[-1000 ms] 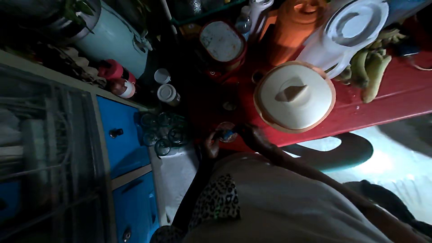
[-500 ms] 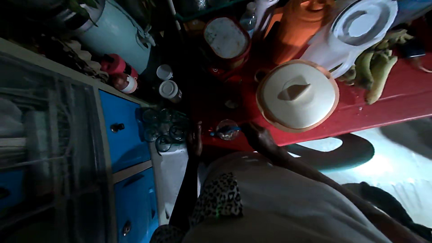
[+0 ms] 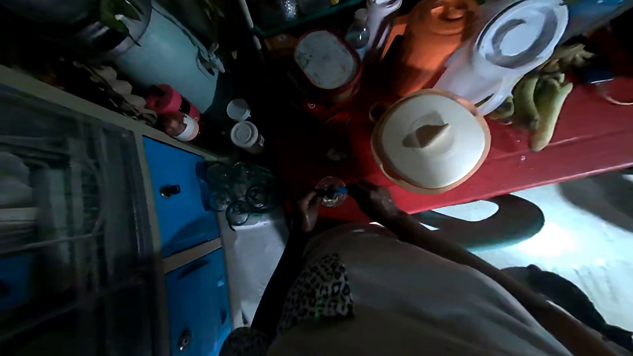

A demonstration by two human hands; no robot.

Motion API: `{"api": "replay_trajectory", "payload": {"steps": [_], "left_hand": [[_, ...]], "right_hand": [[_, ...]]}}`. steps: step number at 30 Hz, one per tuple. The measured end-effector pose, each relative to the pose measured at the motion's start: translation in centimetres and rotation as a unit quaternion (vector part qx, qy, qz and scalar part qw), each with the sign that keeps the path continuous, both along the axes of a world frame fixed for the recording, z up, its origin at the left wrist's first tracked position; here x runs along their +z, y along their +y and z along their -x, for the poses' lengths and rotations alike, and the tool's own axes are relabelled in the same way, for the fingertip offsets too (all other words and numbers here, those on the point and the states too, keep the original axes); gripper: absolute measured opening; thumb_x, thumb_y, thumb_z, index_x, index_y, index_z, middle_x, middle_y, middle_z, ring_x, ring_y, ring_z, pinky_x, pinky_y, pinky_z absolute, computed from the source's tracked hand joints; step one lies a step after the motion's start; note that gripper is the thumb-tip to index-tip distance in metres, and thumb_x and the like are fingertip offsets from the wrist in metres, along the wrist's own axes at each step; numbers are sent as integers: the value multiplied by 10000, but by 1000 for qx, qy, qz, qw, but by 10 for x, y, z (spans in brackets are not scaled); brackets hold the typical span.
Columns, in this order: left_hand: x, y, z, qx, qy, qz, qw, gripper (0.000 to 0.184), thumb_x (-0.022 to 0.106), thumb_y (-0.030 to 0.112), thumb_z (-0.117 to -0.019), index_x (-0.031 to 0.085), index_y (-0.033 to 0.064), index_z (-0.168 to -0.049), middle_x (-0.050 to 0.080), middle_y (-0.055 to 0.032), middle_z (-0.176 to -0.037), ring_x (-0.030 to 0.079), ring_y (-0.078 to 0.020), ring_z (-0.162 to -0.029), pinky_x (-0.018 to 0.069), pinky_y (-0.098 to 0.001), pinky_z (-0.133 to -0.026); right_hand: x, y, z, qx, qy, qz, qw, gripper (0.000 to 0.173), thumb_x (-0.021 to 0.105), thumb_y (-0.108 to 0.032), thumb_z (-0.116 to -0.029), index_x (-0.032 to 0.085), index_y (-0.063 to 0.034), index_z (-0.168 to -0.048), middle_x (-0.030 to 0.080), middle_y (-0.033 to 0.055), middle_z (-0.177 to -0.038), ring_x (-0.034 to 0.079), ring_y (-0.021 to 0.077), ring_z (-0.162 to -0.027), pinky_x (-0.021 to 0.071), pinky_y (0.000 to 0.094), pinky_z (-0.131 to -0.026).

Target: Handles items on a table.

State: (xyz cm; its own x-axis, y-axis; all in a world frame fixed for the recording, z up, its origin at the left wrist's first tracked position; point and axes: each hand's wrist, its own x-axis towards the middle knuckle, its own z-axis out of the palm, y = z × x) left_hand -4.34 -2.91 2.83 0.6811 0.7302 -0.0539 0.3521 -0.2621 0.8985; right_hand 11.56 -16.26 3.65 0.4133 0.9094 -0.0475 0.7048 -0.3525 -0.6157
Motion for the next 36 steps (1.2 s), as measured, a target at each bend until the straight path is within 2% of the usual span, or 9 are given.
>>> {"api": "replay_trajectory", "payload": {"steps": [15,16,18,21,25,29,32,34,36], "left_hand": [[-11,-1,-4,42,-44,-70,996,112,664,-25,-900,731,-114,-908,705,-204,-875,675,-174,-831,557,-288,-813],[-6,-2,-4,32,-59,-55,996,136,676,-22,-896,719,-130,-966,710,-219,-934,687,-169,-859,566,-279,-821],[9,2,0,-2,-65,17,998,445,714,39,-912,588,-134,-1302,657,-266,-1244,708,-196,-1008,581,-312,-901],[30,15,11,15,-19,65,998,653,688,130,-949,408,-18,-1520,617,-233,-1324,688,-211,-1005,566,-362,-883],[38,27,16,80,-6,84,993,439,385,188,-1087,468,-15,-1467,568,-191,-1401,665,-184,-1063,547,-352,-928],[25,32,19,70,-18,68,995,349,524,64,-1037,565,-68,-1358,638,-233,-1274,664,-236,-1081,543,-369,-936],[22,28,22,18,26,57,998,389,572,11,-983,567,-78,-1362,643,-240,-1269,669,-226,-1058,545,-350,-918],[23,23,19,-8,66,69,995,446,634,31,-955,554,-77,-1380,676,-215,-1134,668,-197,-961,551,-325,-865],[20,16,13,-11,59,58,996,358,698,81,-934,640,-95,-1240,701,-175,-1002,673,-159,-886,561,-308,-831]], "right_hand": [[3,7,-6,-5,14,7,1000,203,550,-64,-1018,703,53,-1082,695,263,-998,706,459,-868,560,625,-726],[4,7,-6,-12,19,5,1000,200,552,-64,-1017,697,57,-1082,695,264,-1002,706,457,-872,560,626,-733],[8,5,-7,-22,18,-20,999,199,569,-74,-1016,700,60,-1084,704,255,-999,715,434,-867,572,607,-745],[17,-1,-5,-42,7,-93,995,194,596,-89,-1009,699,64,-1069,707,224,-947,718,370,-801,594,535,-720],[0,-7,2,-46,-8,-123,991,222,586,-116,-1014,690,66,-1087,714,222,-941,727,353,-777,605,499,-698],[-9,-6,0,-27,-7,9,1000,249,518,-93,-1042,671,78,-1139,704,282,-1034,716,477,-845,568,625,-720],[-7,-5,0,-21,9,2,1000,250,524,-106,-1046,665,78,-1138,704,272,-1018,717,462,-850,572,617,-727],[-4,-4,-2,-21,48,-1,999,259,526,-105,-1047,655,90,-1160,696,276,-1041,710,453,-900,564,616,-790],[-3,-3,-2,-30,71,-21,997,254,538,-100,-1043,661,99,-1140,696,269,-1010,708,432,-887,564,601,-799]]}}
